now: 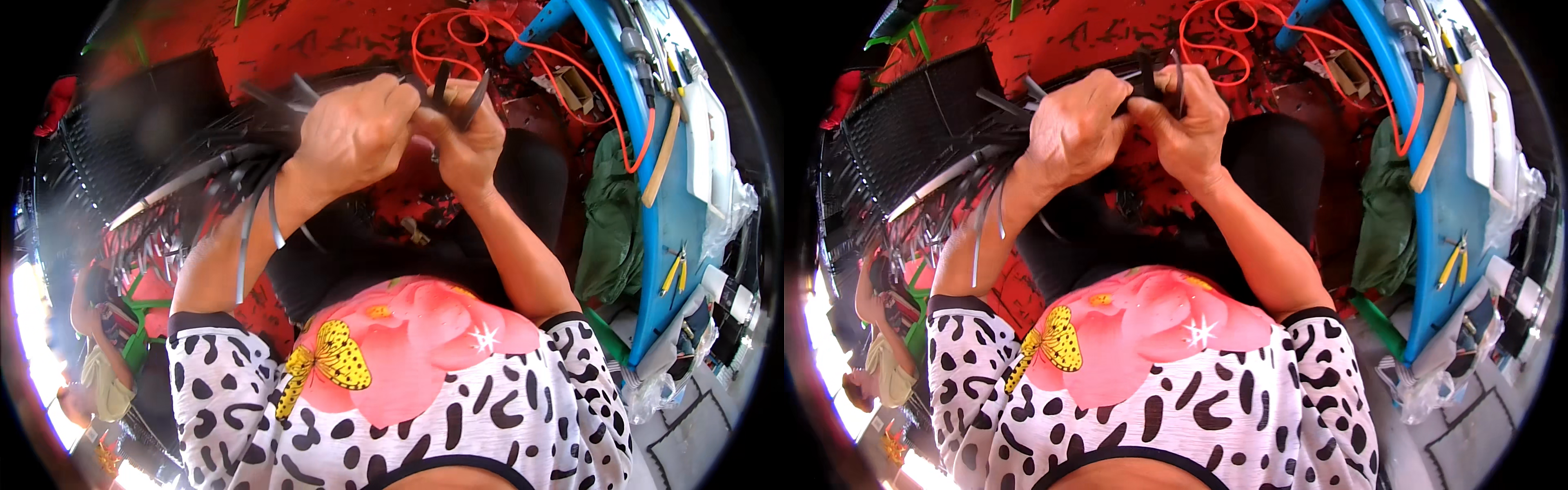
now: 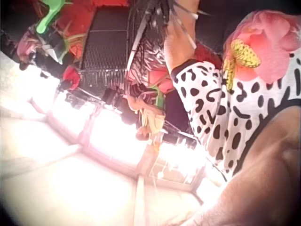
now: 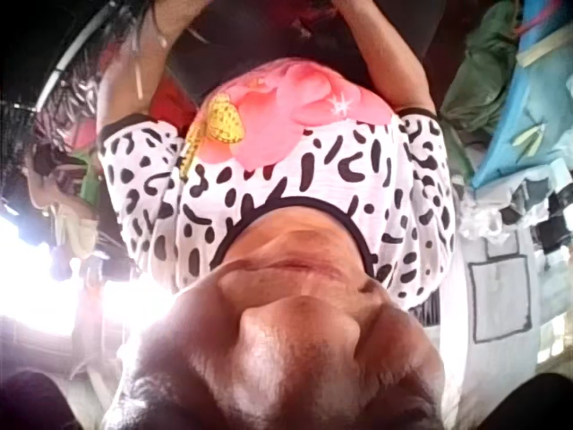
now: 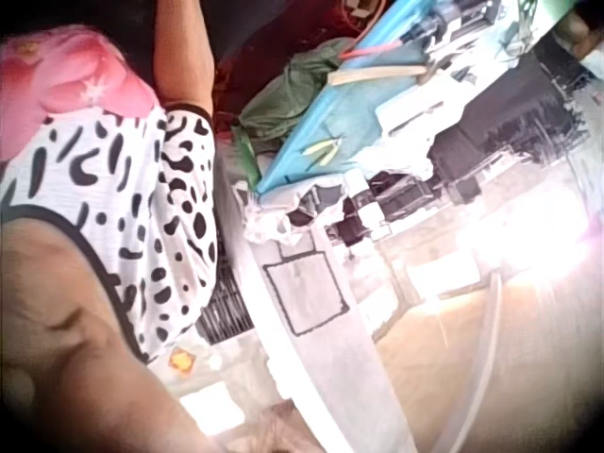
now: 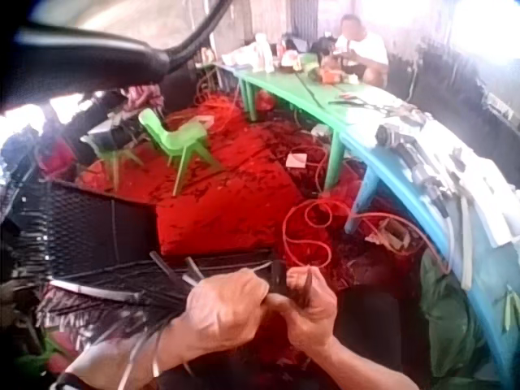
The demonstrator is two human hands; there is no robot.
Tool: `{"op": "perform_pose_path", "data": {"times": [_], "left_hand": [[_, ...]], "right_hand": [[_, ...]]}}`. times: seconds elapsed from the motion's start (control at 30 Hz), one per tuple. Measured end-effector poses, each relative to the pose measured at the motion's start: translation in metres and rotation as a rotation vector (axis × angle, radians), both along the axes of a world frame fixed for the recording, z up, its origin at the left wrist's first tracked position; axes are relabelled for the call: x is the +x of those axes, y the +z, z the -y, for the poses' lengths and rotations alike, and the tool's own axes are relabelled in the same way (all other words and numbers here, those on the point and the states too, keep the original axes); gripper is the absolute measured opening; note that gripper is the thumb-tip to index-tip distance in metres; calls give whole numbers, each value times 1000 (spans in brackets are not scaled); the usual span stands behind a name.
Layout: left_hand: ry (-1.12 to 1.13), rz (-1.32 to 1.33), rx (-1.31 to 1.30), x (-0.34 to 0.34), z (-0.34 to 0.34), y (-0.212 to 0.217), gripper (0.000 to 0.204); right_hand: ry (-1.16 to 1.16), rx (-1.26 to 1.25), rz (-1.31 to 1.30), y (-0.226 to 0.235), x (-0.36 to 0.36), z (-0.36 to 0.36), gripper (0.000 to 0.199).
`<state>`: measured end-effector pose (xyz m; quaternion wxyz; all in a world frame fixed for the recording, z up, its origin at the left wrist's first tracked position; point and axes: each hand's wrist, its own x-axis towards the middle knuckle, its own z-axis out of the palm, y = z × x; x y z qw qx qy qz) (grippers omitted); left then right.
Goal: The person uses a metal tool to clip and secure black synthetic strips onto a furniture frame, handling the strips and the tool repeatedly to finish the edges.
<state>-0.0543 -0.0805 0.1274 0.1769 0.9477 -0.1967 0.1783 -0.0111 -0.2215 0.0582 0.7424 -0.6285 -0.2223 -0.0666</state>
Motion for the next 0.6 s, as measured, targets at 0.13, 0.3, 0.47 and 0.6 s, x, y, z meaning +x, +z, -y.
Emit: {"op": "perform_pose_path", "data": {"times": [0.13,0.3,0.47,0.6], "left_hand": [[-34,-24,-95,-18,6,-23,28],[8,39,-29,-18,22,-57,24],[32,138,18,-23,26,-74,23],[31,138,41,-29,25,-76,25]], "right_hand": [[-72,-65,60,-21,-22,6,21],[-73,-144,125,-42,-20,26,24],[97,73,-323,-52,-31,33,27],[224,209,-718,-37,-26,48,21]]}}
